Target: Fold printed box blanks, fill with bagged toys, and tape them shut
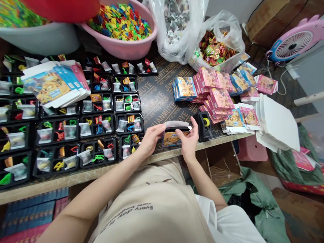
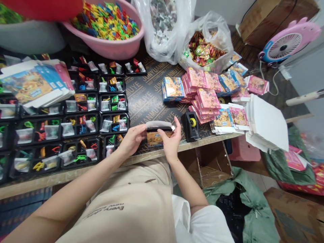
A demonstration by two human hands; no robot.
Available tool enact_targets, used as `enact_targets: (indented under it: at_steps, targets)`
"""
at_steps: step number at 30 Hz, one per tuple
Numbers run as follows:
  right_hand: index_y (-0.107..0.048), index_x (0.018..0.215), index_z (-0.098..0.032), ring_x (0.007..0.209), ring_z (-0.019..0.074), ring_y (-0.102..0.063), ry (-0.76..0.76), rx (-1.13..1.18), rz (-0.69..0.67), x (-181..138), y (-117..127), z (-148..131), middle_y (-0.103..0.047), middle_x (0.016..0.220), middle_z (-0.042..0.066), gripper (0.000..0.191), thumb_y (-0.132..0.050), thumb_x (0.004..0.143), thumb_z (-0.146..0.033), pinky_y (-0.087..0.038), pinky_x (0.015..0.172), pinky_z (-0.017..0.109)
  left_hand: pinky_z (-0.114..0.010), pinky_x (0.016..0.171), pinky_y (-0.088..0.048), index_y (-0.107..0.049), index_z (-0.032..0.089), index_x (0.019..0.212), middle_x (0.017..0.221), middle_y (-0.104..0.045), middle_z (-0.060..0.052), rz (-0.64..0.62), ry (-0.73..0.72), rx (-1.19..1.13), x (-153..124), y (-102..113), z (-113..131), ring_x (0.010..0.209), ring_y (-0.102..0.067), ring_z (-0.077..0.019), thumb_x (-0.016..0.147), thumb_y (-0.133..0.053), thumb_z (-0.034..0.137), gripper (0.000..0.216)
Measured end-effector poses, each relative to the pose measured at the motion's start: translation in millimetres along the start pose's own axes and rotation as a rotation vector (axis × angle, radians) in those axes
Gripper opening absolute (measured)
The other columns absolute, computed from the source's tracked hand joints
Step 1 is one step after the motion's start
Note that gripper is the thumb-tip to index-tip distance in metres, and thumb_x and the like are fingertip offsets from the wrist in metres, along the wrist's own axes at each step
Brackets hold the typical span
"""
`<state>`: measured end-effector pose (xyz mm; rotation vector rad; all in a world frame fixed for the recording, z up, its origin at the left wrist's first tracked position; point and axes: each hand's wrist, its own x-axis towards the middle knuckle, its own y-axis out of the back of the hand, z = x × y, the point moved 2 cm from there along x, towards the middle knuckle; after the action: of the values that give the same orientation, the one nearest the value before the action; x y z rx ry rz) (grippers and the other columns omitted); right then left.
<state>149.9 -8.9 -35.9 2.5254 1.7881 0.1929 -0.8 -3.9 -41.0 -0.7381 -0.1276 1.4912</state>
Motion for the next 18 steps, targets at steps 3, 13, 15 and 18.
enact_targets:
  at_steps: [3,13,15,18]
  targets:
    - [-0.047,0.143,-0.024,0.135,0.0245,-0.050,-0.062,0.081,-0.068,-17.6,-8.7,-5.1,-0.047,0.152,0.011,0.083,-0.084,0.070,-0.038,-0.037,0.117,0.041,-0.029,0.075,-0.051,-0.078,0.016,0.075,0.078,-0.076,-0.004,0.154,0.002,-0.085,-12.2,-9.9,4.6,0.074,-0.066,-0.0178,0.061,-0.084,0.047,0.034]
    - [-0.075,0.098,-0.021,0.113,0.0212,-0.065,-0.368,0.477,-0.017,-17.0,-6.0,2.6,-0.075,0.109,0.005,0.030,-0.062,0.082,-0.042,-0.045,0.110,0.040,-0.027,0.067,-0.049,-0.074,0.016,0.064,0.062,-0.070,0.000,0.288,-0.081,-0.104,-9.6,-11.1,0.9,0.061,-0.061,-0.0154,0.058,-0.075,0.032,0.017]
    - [-0.075,0.085,-0.021,0.110,0.0216,-0.066,-0.416,0.484,0.010,-14.2,-5.0,7.3,-0.077,0.098,0.004,0.022,-0.066,0.077,-0.039,-0.045,0.109,0.040,-0.027,0.066,-0.048,-0.073,0.016,0.062,0.059,-0.068,0.000,0.283,-0.060,-0.091,-8.4,-11.7,1.7,0.060,-0.061,-0.0159,0.057,-0.073,0.031,0.017]
    - [-0.075,0.079,-0.021,0.107,0.0217,-0.067,-0.468,0.488,0.021,-12.2,-4.2,7.1,-0.078,0.090,0.003,0.016,-0.069,0.071,-0.035,-0.046,0.107,0.039,-0.027,0.065,-0.047,-0.070,0.016,0.057,0.057,-0.066,0.000,0.311,-0.040,-0.059,-6.8,-12.4,6.7,0.061,-0.059,-0.0156,0.052,-0.069,0.027,0.012]
